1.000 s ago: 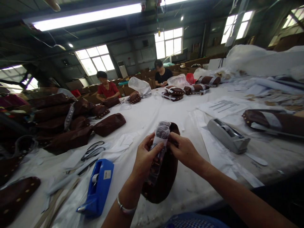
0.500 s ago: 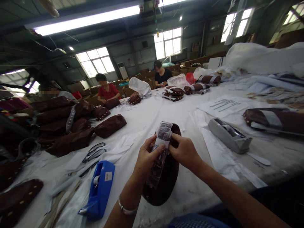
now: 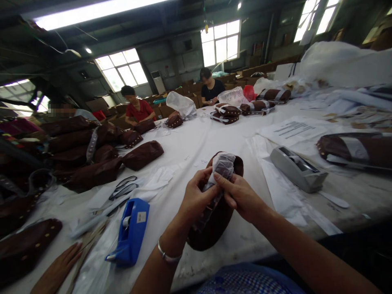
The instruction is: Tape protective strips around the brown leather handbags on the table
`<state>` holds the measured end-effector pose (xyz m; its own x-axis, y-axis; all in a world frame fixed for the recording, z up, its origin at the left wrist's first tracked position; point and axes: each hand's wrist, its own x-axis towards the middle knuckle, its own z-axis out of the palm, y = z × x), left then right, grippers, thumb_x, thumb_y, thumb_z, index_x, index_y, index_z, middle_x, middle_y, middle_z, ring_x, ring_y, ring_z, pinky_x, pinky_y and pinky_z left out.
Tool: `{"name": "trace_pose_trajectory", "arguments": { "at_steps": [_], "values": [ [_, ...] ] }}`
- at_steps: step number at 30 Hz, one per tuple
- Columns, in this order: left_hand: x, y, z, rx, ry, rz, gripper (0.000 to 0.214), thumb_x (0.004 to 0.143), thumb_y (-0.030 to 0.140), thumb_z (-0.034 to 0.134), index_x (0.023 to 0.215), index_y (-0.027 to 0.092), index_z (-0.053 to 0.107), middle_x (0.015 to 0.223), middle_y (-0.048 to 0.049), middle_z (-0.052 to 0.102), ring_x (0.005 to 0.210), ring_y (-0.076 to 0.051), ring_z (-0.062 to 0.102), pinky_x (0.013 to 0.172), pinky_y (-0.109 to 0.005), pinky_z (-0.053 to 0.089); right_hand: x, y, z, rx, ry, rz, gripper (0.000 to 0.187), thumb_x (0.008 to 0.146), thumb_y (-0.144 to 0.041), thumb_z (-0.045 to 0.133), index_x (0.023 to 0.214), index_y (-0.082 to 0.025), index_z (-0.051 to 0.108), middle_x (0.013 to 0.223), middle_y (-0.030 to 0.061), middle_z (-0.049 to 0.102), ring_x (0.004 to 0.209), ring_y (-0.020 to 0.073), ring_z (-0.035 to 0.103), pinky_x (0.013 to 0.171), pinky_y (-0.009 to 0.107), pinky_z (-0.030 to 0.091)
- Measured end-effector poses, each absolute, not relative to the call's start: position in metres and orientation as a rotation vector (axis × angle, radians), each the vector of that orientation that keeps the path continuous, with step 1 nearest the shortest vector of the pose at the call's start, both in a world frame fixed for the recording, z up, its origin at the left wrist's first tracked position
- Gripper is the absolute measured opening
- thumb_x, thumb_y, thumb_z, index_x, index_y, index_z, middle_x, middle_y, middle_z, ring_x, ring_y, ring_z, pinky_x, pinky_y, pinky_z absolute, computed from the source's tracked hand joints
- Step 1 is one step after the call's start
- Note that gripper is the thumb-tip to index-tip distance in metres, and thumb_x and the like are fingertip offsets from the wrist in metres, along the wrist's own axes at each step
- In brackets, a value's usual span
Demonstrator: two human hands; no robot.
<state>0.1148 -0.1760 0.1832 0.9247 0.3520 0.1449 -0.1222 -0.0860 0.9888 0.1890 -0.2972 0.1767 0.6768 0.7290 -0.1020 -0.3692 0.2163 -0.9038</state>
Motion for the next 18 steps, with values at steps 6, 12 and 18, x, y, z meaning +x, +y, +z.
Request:
{"name": "trace_pose_trajectory", "arguments": {
  "at_steps": [6,12,18],
  "values": [
    [0.089,-0.140,0.174,1.541,0.168,0.588,0.066,0.088,0.041,0.070,0.147,0.031,0.044,0.153,-0.0079,0.048,0.134,-0.024,0.052,0.111,-0.038,0.043,0.227,-0.322,0.178,-1.054,-0.379,0.863,0.039,0.083,-0.048,0.073,0.108,-0.018,0.070,0.074,0.0028,0.072,0.030,0.0001,0.019,0.026,0.015,0.015],
    [0.049,-0.127,0.104,1.546,0.440,0.333,0.062,0.094,0.060,0.052,0.143,0.023,0.051,0.145,-0.0123,0.057,0.135,-0.028,0.052,0.118,-0.048,0.035,0.270,-0.367,0.154,-1.149,-0.392,0.988,0.038,0.084,-0.050,0.069,0.104,-0.019,0.072,0.039,-0.0075,0.048,0.027,0.0032,0.012,0.038,0.022,0.047],
    [0.059,-0.159,0.061,1.419,0.469,0.296,0.067,0.096,0.065,0.042,0.152,0.028,0.039,0.162,-0.0022,0.033,0.152,-0.022,0.025,0.128,-0.042,0.016,0.286,-0.351,0.145,-1.224,-0.319,0.778,0.028,0.084,-0.045,0.073,0.087,-0.018,0.068,0.069,0.0023,0.068,0.036,0.0046,0.034,0.026,0.013,0.030]
  ]
}}
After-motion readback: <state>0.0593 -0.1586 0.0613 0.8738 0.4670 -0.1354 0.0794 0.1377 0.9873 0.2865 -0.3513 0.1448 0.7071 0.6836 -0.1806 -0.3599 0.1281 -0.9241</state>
